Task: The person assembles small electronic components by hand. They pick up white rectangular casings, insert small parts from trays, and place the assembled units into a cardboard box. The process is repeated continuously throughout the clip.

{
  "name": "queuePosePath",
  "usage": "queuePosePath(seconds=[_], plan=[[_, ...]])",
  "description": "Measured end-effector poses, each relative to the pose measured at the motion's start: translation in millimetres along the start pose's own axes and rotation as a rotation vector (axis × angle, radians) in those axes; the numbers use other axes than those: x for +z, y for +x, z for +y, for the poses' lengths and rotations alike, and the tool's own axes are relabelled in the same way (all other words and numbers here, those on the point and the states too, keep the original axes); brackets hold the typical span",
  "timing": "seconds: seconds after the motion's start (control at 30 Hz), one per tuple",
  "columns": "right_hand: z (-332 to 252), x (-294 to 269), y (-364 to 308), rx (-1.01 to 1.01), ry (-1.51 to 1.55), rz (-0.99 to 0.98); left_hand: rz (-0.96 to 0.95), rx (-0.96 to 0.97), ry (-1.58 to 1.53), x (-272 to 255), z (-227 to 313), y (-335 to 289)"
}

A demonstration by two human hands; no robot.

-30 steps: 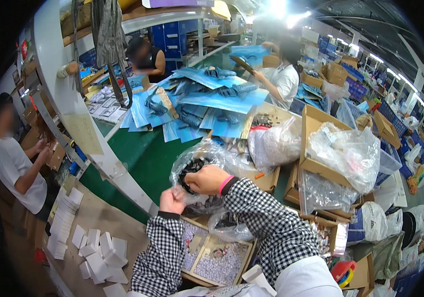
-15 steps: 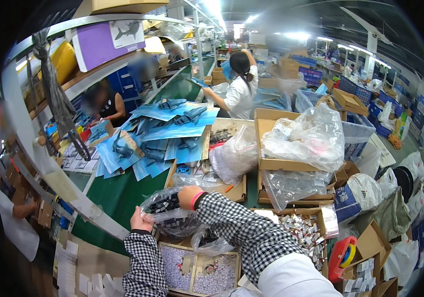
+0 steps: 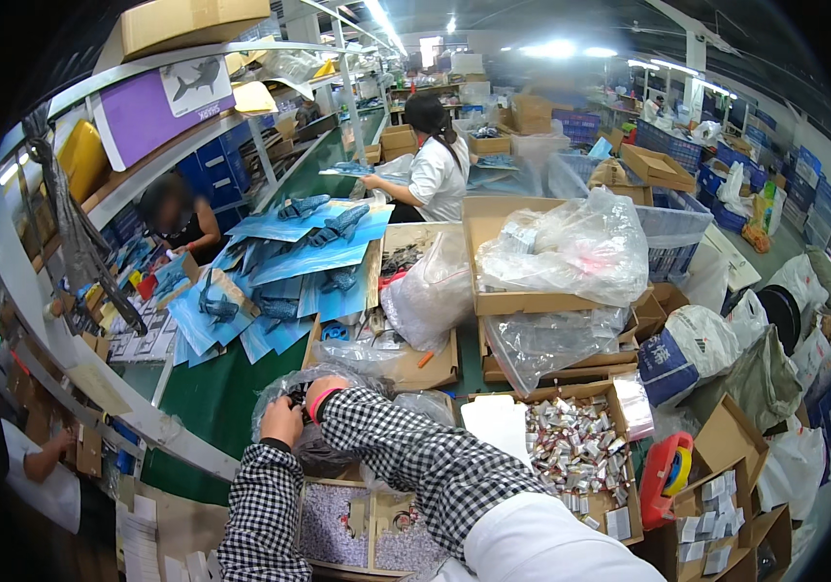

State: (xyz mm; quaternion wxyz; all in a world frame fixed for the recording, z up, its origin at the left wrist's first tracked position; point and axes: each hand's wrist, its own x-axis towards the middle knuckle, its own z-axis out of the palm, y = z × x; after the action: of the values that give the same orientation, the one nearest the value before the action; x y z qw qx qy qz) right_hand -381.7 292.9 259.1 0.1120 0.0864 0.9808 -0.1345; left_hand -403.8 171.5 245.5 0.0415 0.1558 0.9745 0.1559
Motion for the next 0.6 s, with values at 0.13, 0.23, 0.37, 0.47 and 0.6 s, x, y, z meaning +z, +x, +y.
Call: queuePosePath(seconds=[0.13,0.23,0.37,0.47,0.6], plan=[[-5.4,-2.2,10.5,0.056,0.115,-0.137,-0.161,-0.189,-0.045,0.3,-3.0,14.4],[-5.4,-4.6,17.8,0.011,0.089,-0.164,-0.221,-0.255,-0.107,14.2,-13.7,31.4],[-4.0,-3.0,24.4,0.087,0.168,-0.095,-0.353,-0.189,-0.203,43.0,-51.9,72.3],[-9.0,-2.5,34.2,0.072,0.171,-0.129,-0.432,-0.093,-0.066,54.0,-77.6,102.0],[-14.4,3.2,49.4,0.047,0.269,-0.124,-0.366,0.199,0.063,55.2,-81.9,105.0]])
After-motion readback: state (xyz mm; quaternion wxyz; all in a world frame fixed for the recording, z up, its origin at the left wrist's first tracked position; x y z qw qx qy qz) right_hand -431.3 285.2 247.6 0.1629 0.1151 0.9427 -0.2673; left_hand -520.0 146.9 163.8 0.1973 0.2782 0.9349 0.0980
